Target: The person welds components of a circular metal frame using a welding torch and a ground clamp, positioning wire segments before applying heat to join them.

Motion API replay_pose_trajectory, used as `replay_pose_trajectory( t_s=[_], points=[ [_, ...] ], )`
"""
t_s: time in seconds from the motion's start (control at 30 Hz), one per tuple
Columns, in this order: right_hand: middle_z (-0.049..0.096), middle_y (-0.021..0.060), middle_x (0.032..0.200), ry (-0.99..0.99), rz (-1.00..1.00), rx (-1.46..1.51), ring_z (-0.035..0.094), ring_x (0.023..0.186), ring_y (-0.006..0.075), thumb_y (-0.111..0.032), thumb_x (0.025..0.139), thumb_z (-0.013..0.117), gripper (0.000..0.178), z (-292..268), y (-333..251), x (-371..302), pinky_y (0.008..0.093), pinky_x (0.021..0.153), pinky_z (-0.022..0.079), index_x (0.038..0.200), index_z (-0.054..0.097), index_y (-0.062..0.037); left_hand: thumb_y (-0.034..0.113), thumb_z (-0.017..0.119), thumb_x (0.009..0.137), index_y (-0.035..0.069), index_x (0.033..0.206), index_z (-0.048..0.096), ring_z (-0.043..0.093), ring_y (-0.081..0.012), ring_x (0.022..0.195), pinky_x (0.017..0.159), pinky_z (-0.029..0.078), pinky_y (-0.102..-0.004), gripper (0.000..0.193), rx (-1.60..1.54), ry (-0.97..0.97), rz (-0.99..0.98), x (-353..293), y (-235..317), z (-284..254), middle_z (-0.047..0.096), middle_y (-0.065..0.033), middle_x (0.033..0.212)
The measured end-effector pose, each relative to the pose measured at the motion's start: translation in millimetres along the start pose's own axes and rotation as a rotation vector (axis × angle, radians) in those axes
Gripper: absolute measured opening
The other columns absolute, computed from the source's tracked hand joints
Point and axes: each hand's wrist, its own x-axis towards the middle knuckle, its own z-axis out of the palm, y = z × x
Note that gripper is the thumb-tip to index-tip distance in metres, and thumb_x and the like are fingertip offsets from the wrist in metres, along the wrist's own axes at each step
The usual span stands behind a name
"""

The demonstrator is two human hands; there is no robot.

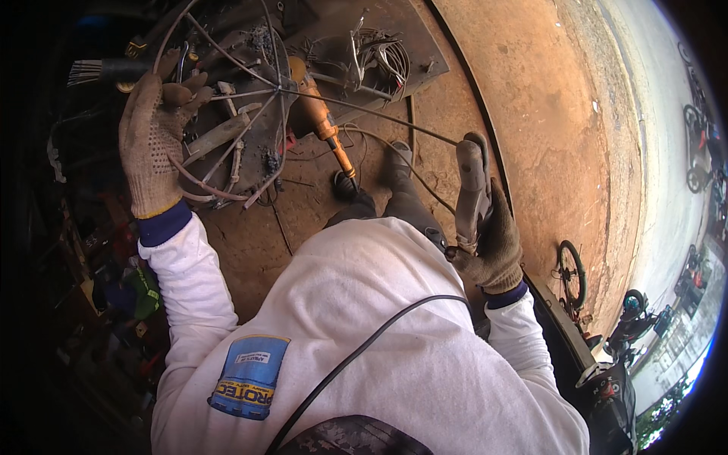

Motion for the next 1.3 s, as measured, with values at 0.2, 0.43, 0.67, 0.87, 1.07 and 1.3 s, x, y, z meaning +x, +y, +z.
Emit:
replay_pose_trajectory(
  t_s=[0.2, 0.43, 0.67, 0.87, 1.07, 1.3],
  points=[
    [0.058, 0.0024, 0.105, 0.005, -0.002, 0.038, 0.057, 0.084, 0.0113, -0.052, 0.063, 0.091, 0.115, 2, -5, 3, 0.027, 0.073, 0.048, 0.149, 0.038, 0.0022, 0.028, 0.06, 0.101, -0.002, 0.137, 0.055, 0.07, -0.0291, 0.105, 0.067, 0.066, -0.0564, 0.048, 0.01, -0.015, -0.003, 0, -1, -3, 0.069, -0.0117, 0.086],
    [0.059, 0.0071, 0.111, -0.002, 0.07, 0.171, 0.062, 0.086, 0.014, -0.038, 0.067, 0.089, 0.107, -1, -7, 2, 0.0298, 0.073, 0.053, 0.151, 0.035, 0.0014, 0.028, 0.059, 0.101, -0.003, 0.138, 0.054, 0.07, -0.0282, 0.104, 0.068, 0.067, -0.0559, 0.048, 0.003, -0.007, -0.004, -2, -1, -4, 0.069, -0.0113, 0.084],
    [0.056, 0.0064, 0.116, 0.093, 0.159, 0.414, 0.059, 0.09, 0.0145, -0.006, 0.071, 0.074, 0.093, 9, -19, 35, 0.0305, 0.08, 0.052, 0.154, 0.032, -0.0017, 0.03, 0.063, 0.1, -0.008, 0.136, 0.053, 0.067, -0.0307, 0.108, 0.092, 0.06, -0.0435, 0.053, -0.038, 0.02, -0.038, -7, 2, 1, 0.068, -0.0098, 0.088],
    [0.052, 0.0106, 0.136, 0.038, 0.089, 0.375, 0.052, 0.124, 0.0208, -0.003, 0.068, 0.079, 0.099, 34, -39, 78, 0.0352, 0.108, 0.041, 0.154, 0.03, 0.0013, 0.025, 0.059, 0.102, -0.002, 0.134, 0.057, 0.07, -0.0286, 0.102, 0.068, 0.067, -0.0556, 0.043, -0.059, 0.04, -0.015, -7, -2, 2, 0.068, -0.0106, 0.082],
    [0.051, 0.0135, 0.142, -0.007, 0.066, 0.367, 0.05, 0.13, 0.0224, -0.002, 0.069, 0.082, 0.101, 38, -44, 87, 0.0362, 0.111, 0.039, 0.155, 0.028, 0.0021, 0.031, 0.061, 0.101, -0.006, 0.14, 0.05, 0.066, -0.0301, 0.109, 0.083, 0.065, -0.0528, 0.055, -0.033, -0.02, -0.063, -11, 2, -3, 0.066, -0.0077, 0.086],
    [0.052, 0.0141, 0.142, -0.062, 0.019, 0.299, 0.05, 0.13, 0.0224, -0.003, 0.069, 0.083, 0.1, 38, -53, 93, 0.0361, 0.111, 0.04, 0.153, 0.029, 0.0031, 0.029, 0.06, 0.101, -0.005, 0.137, 0.054, 0.068, -0.0293, 0.107, 0.082, 0.064, -0.0531, 0.05, -0.033, -0.007, -0.033, -9, 0, -3, 0.067, -0.0091, 0.084]
  ],
)
